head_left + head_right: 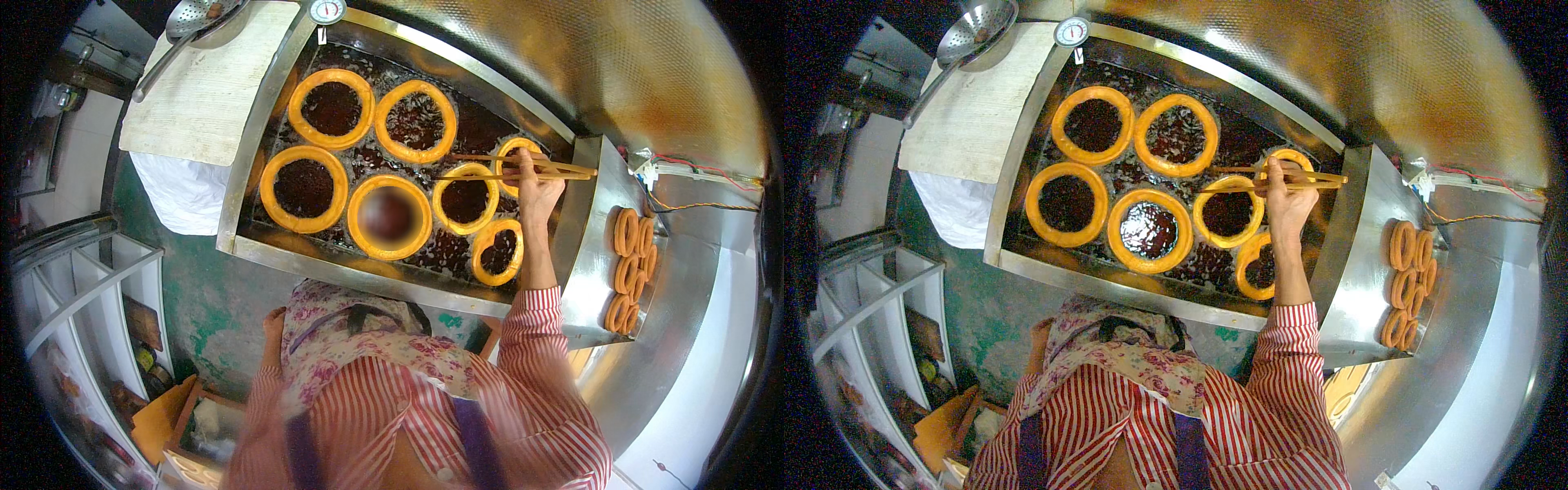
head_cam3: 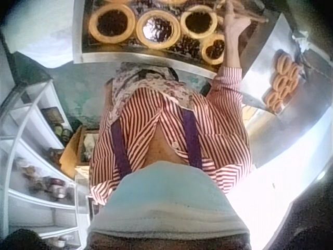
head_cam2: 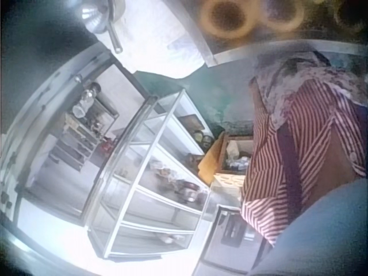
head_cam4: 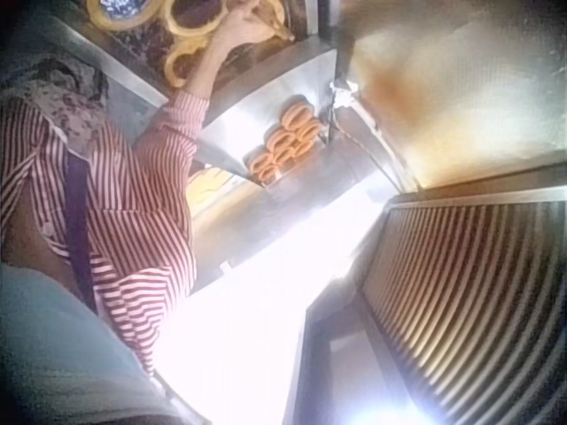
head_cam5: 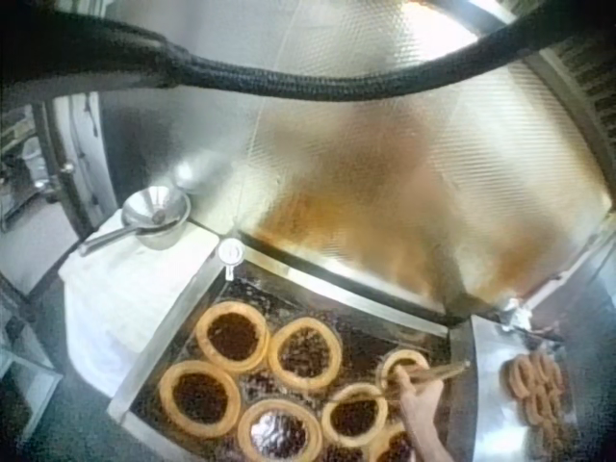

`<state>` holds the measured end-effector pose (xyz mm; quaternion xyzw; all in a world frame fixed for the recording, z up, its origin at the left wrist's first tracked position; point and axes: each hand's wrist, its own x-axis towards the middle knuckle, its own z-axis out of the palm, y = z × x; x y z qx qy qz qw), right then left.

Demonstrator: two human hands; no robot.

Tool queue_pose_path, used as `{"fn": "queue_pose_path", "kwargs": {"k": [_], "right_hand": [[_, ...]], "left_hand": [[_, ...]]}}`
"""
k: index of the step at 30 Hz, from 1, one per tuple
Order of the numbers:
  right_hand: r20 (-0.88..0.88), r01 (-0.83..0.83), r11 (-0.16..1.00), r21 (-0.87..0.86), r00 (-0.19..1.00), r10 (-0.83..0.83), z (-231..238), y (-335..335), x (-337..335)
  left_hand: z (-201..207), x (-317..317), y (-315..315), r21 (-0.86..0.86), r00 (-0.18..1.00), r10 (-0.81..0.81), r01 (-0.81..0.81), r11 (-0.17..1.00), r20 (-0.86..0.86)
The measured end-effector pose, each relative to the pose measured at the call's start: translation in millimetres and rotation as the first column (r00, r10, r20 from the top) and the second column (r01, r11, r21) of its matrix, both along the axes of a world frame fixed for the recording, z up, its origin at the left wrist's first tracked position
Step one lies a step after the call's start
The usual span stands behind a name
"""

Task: The person uses long wooden chopsticks to flip and arrange ring-shaped doughnuts frying in a deep fryer. They periodically remove cooked doughnuts and place them on a metal tray, then stack them neatly. The person also handles a yellow board with uncooked dough rings.

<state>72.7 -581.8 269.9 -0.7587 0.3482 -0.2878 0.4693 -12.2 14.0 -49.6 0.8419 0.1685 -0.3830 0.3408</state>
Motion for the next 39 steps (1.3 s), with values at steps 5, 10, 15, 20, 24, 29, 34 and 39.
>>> {"fn": "queue_pose_path", "kwargs": {"k": [5,10,15,20,24,29,34,39], "right_hand": [[-0.105,-0.119,0.972,-0.204,0.99,0.099,-11.1,12.2,-1.4],[0.034,-0.047,0.999,-0.002,0.998,0.047,-4.9,22.5,5.2],[0.017,0.001,1.0,-0.001,1.0,-0.001,1.3,25.2,4.2],[-0.021,0.155,0.986,-0.059,0.988,-0.156,-1.6,6.8,-2.3],[0.04,0.062,0.985,-0.162,0.998,-0.056,-12.8,18.0,5.6],[0.043,0.132,0.987,-0.09,0.991,-0.128,-15.0,28.6,16.7],[0.062,0.145,0.984,-0.107,0.988,-0.139,-21.3,27.2,21.1],[0.079,0.154,0.986,-0.068,0.986,-0.149,-17.4,28.8,26.4]], "left_hand": [[11.1,-0.9,-5.8,-0.025,0.998,0.056,-0.056,0.998,-0.006],[7.1,-2.7,-2.4,-0.091,0.997,0.074,-0.075,0.993,-0.009],[0.0,-6.3,0.5,-0.072,0.998,0.067,-0.065,0.995,0.015],[-19.1,-16.9,17.6,-0.217,0.976,0.217,-0.214,0.953,-0.009],[-4.4,-9.9,-1.5,-0.145,0.992,0.123,-0.119,0.982,0.017],[-30.7,-23.5,25.0,-0.141,0.989,0.144,-0.139,0.98,0.021],[10.6,-16.3,3.2,-0.014,0.998,0.067,-0.067,0.998,0.018],[-25.0,-31.9,29.0,-0.153,0.98,0.197,-0.194,0.969,0.004]]}}
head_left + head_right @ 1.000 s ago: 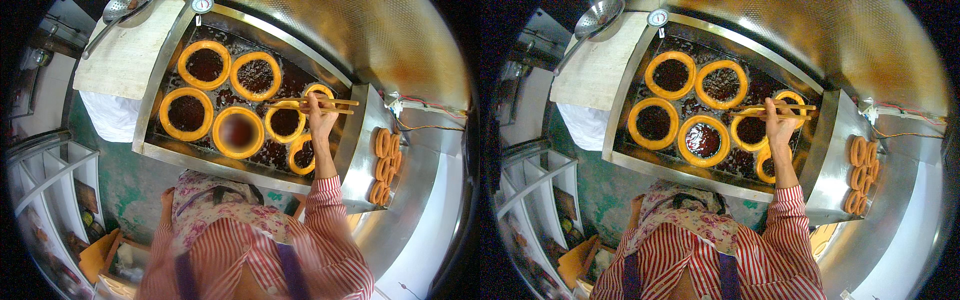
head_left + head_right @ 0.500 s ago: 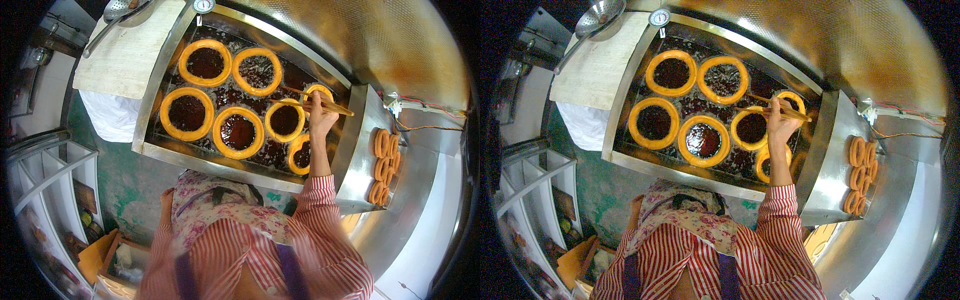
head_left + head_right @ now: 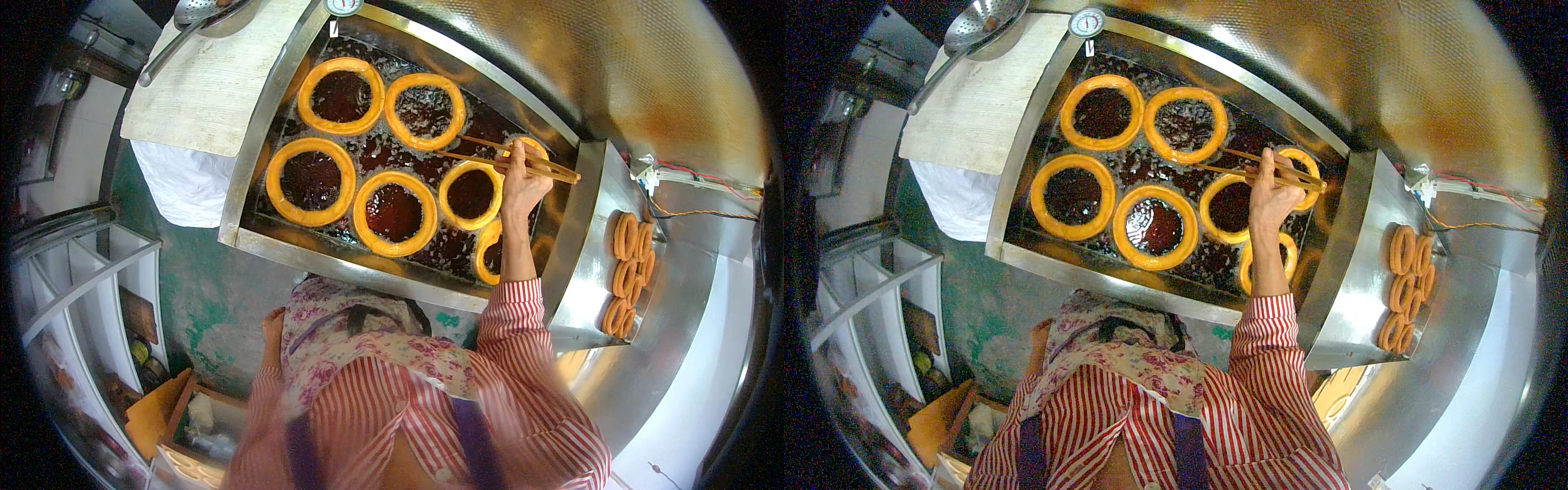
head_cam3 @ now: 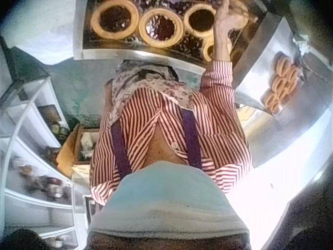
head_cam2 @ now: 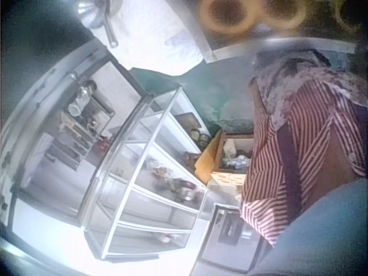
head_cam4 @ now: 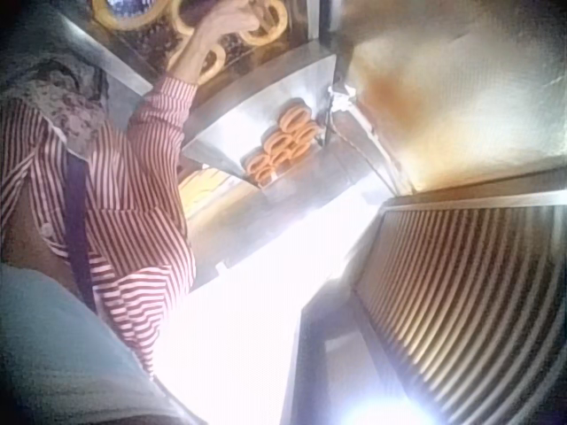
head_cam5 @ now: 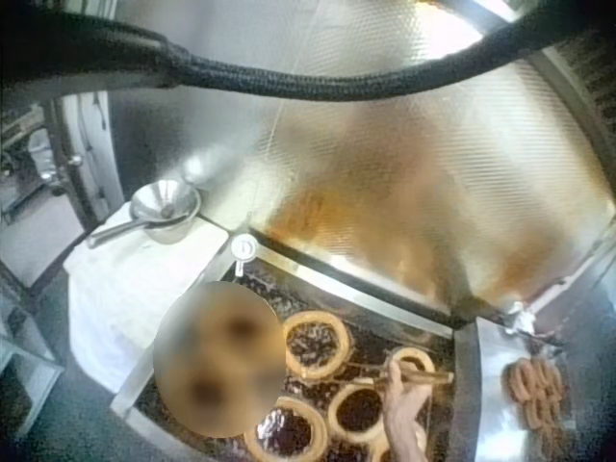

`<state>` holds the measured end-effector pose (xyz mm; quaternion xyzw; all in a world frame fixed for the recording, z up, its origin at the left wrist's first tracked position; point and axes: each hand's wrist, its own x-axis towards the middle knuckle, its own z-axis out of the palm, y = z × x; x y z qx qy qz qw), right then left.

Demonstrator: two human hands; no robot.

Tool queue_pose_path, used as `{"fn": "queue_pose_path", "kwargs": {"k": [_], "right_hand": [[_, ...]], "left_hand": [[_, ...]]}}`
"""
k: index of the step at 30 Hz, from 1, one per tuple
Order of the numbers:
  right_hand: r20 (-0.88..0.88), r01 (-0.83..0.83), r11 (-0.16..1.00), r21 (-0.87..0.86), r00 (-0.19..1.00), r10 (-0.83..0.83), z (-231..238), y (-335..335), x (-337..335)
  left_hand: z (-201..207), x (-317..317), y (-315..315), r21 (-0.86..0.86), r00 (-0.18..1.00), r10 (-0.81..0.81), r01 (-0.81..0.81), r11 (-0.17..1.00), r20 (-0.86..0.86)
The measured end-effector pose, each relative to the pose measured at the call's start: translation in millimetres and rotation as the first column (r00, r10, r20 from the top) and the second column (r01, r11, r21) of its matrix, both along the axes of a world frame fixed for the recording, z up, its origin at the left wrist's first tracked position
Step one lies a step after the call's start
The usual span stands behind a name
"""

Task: The person uses long wooden chopsticks to flip and arrange ring-shaped doughnuts frying in a deep fryer. They periodically remove cooked doughnuts and place them on a metal tray, then stack them neatly. The person also handles a yellow board with uncooked dough rings.

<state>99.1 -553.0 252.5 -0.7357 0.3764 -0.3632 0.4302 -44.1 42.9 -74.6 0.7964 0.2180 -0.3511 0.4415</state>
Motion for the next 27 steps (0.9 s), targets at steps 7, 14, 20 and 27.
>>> {"fn": "queue_pose_path", "kwargs": {"k": [7,14,20,27], "right_hand": [[0.014,-0.001,1.0,-0.02,1.0,0.001,-1.4,-8.8,-1.4],[-0.045,0.014,0.992,-0.127,0.999,-0.02,-8.6,-21.5,-4.1],[-0.044,-0.026,0.978,-0.206,0.999,0.017,-11.8,-32.3,-1.0],[0.051,-0.07,0.997,-0.04,0.996,0.072,-13.5,-38.1,-4.2]], "left_hand": [[28.3,18.1,-20.0,0.07,0.994,-0.104,0.106,0.992,-0.034],[54.0,29.5,-34.8,0.083,0.995,-0.094,0.097,0.992,-0.041],[62.4,36.3,-42.3,0.152,0.984,-0.18,0.177,0.972,0.007],[-19.0,5.0,12.2,0.034,0.999,-0.049,0.048,0.998,0.017]]}}
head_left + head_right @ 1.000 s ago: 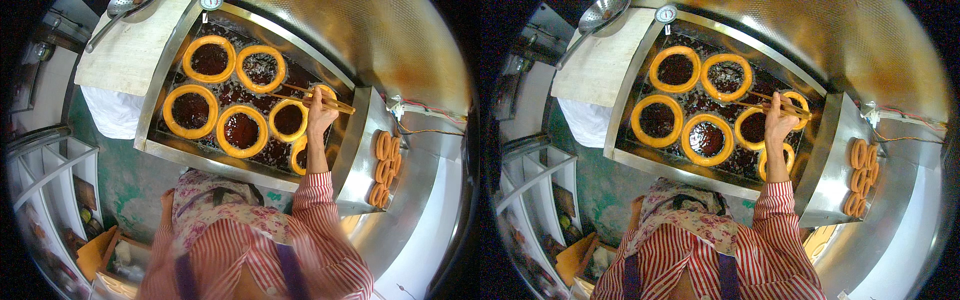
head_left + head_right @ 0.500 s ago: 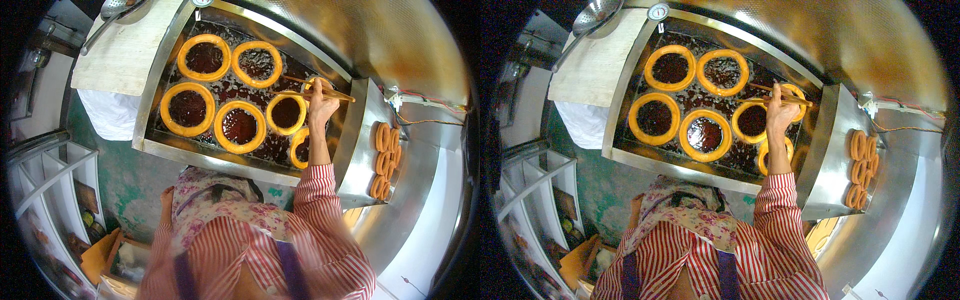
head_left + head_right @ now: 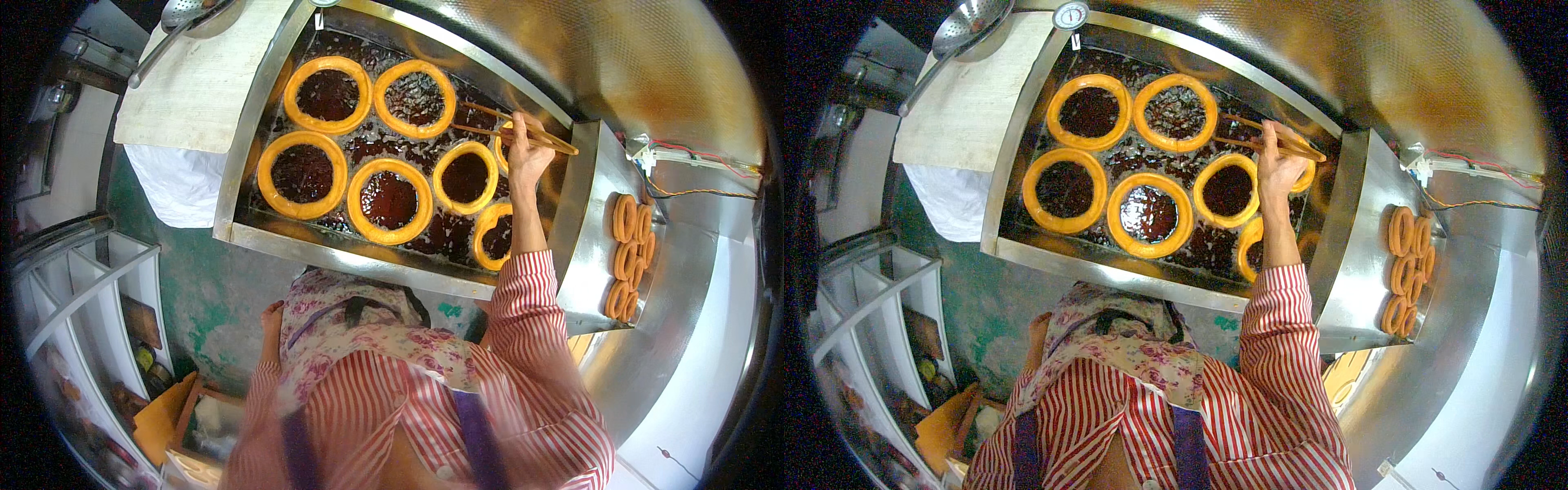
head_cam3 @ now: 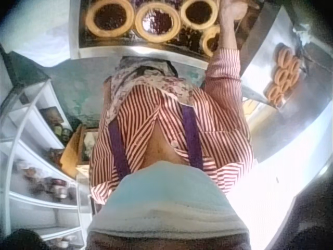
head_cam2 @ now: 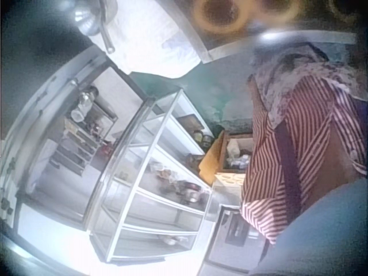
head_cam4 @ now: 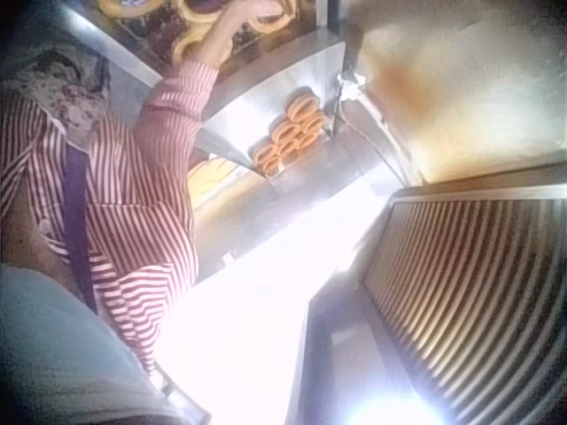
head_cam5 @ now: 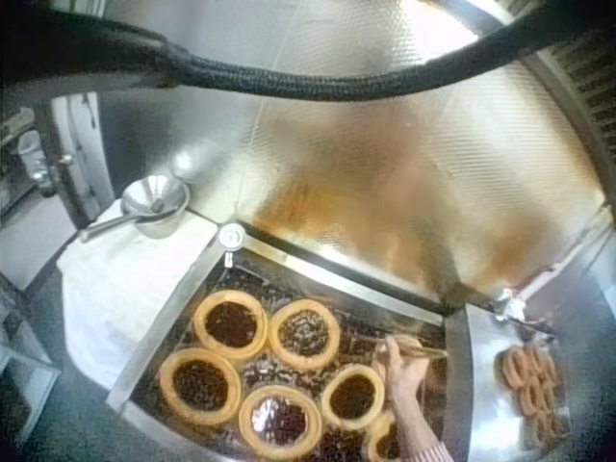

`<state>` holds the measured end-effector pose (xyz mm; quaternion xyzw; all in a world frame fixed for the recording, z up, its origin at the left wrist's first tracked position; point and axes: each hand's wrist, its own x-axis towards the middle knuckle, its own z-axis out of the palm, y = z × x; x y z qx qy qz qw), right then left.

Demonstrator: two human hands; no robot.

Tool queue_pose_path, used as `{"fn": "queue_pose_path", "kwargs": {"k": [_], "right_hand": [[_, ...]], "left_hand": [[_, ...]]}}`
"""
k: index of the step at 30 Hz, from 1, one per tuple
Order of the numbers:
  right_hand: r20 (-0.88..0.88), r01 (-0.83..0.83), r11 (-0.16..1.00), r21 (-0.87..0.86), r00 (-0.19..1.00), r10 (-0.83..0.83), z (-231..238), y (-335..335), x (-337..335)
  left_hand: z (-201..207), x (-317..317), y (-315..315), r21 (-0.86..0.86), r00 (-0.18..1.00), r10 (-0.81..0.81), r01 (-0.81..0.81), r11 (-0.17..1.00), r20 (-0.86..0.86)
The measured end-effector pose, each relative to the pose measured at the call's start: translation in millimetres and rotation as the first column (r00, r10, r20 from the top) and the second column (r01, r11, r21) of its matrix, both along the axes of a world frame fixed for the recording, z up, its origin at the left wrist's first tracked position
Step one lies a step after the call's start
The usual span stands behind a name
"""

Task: The person uses long wooden chopsticks to flip and arrange ring-shaped doughnuts frying in a deep fryer. They periodically remove cooked doughnuts and place them on a metal tray, then stack them neatly. The person also handles a yellow board with uncooked dough rings.

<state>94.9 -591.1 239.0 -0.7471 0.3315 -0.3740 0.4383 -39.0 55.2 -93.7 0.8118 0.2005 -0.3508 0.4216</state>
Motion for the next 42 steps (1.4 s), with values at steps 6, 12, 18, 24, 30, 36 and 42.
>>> {"fn": "queue_pose_path", "kwargs": {"k": [6,12,18,24,30,36,42], "right_hand": [[0.152,-0.069,0.994,0.086,0.987,0.056,1.1,-16.0,3.1],[0.106,0.05,0.999,-0.006,0.993,-0.049,61.7,27.1,-17.7],[0.107,-0.079,0.983,0.169,0.992,0.061,73.5,73.8,-18.9],[-0.061,-0.374,0.924,0.075,0.923,0.379,46.7,93.1,-7.4],[-0.274,-0.521,0.848,-0.099,0.833,0.48,15.5,83.4,0.8],[-0.28,-0.501,0.846,-0.182,0.851,0.444,8.5,78.8,-1.9],[-0.273,-0.523,0.834,-0.176,0.84,0.469,9.6,77.3,-1.3]], "left_hand": [[55.6,24.0,-45.8,0.178,0.978,-0.209,0.204,0.963,0.01],[18.5,-4.3,-11.6,-0.063,0.999,0.053,-0.053,0.997,-0.006],[82.6,31.3,-58.2,0.177,0.99,-0.124,0.135,0.975,-0.07],[23.1,9.0,-27.9,0.102,0.995,-0.098,0.101,0.99,-0.034],[50.7,19.2,-45.6,0.145,0.995,-0.101,0.101,0.984,-0.01],[75.2,30.2,-56.4,0.115,0.995,-0.081,0.087,0.99,-0.05],[58.4,28.2,-46.6,0.206,0.988,-0.144,0.152,0.967,-0.055]]}}
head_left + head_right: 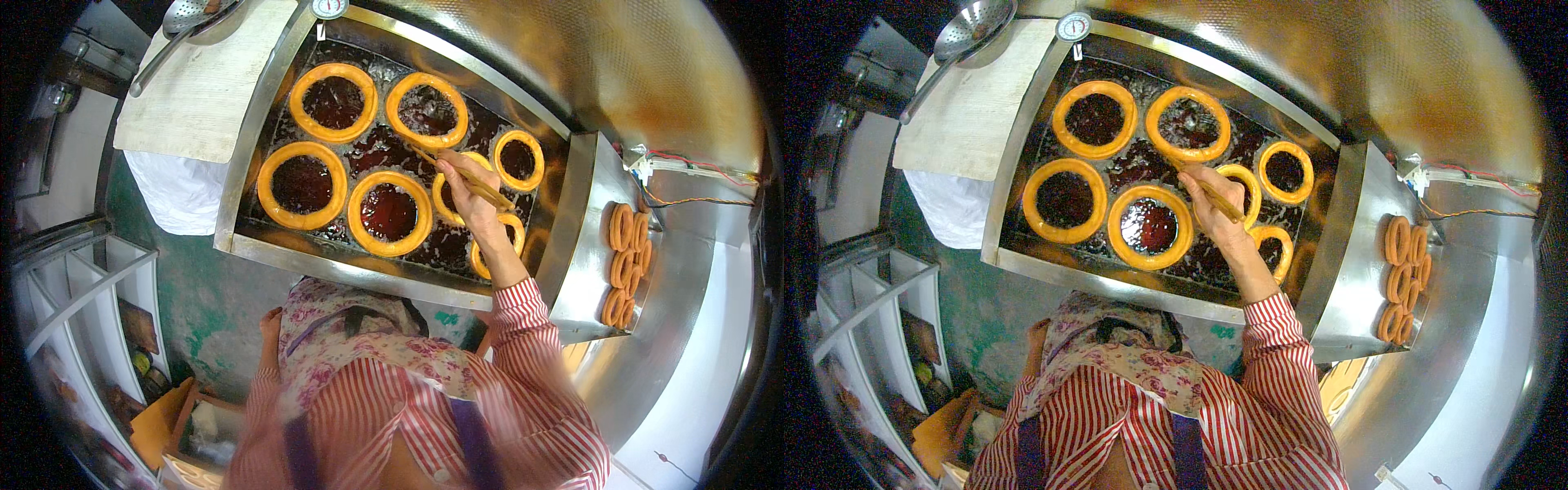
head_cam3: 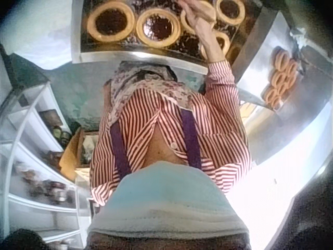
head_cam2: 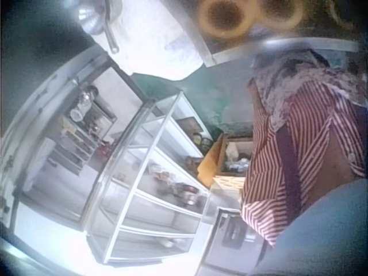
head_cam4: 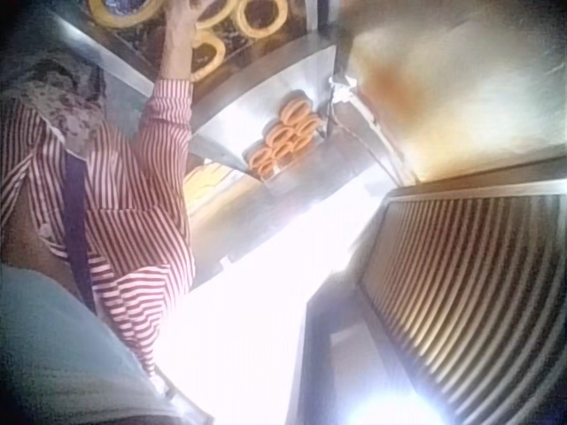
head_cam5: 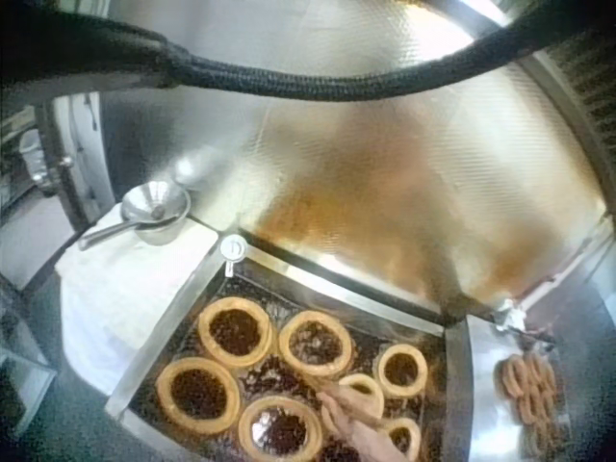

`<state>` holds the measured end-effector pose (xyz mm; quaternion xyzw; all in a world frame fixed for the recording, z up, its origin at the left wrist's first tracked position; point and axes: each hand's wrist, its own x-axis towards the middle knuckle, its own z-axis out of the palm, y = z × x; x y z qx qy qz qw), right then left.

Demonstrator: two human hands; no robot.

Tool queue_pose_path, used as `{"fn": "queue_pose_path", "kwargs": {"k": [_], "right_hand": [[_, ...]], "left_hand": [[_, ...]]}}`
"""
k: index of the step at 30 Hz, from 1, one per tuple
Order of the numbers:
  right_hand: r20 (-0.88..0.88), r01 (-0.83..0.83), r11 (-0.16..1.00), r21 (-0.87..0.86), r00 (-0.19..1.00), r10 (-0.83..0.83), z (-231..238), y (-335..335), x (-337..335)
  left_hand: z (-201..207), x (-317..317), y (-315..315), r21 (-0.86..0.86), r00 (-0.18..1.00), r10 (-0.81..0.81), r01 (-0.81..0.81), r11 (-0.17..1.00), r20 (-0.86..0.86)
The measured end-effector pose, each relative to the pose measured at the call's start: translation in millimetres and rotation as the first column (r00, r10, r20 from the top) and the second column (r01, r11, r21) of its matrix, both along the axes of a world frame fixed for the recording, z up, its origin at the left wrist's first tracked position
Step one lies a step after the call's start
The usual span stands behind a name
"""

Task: The person uses long wooden chopsticks to flip and arrange ring-shaped doughnuts frying in a deep fryer. They periodically remove cooked doughnuts and place them on a metal tray, then stack them neatly. The person also handles a yellow board with uncooked dough rings.

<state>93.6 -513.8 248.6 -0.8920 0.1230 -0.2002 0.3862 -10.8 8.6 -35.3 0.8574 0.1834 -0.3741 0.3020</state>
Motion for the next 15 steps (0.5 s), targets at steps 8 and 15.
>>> {"fn": "queue_pose_path", "kwargs": {"k": [8,15], "right_hand": [[0.036,0.053,0.997,0.063,0.998,-0.056,-14.5,-11.8,10.9],[-0.002,0.099,0.978,0.183,0.995,-0.101,-7.6,-21.5,16.5]], "left_hand": [[-65.5,-22.3,41.3,-0.128,0.995,0.1,-0.097,0.987,0.018],[3.8,5.9,0.8,-0.054,1.0,-0.021,0.021,0.998,-0.01]]}}
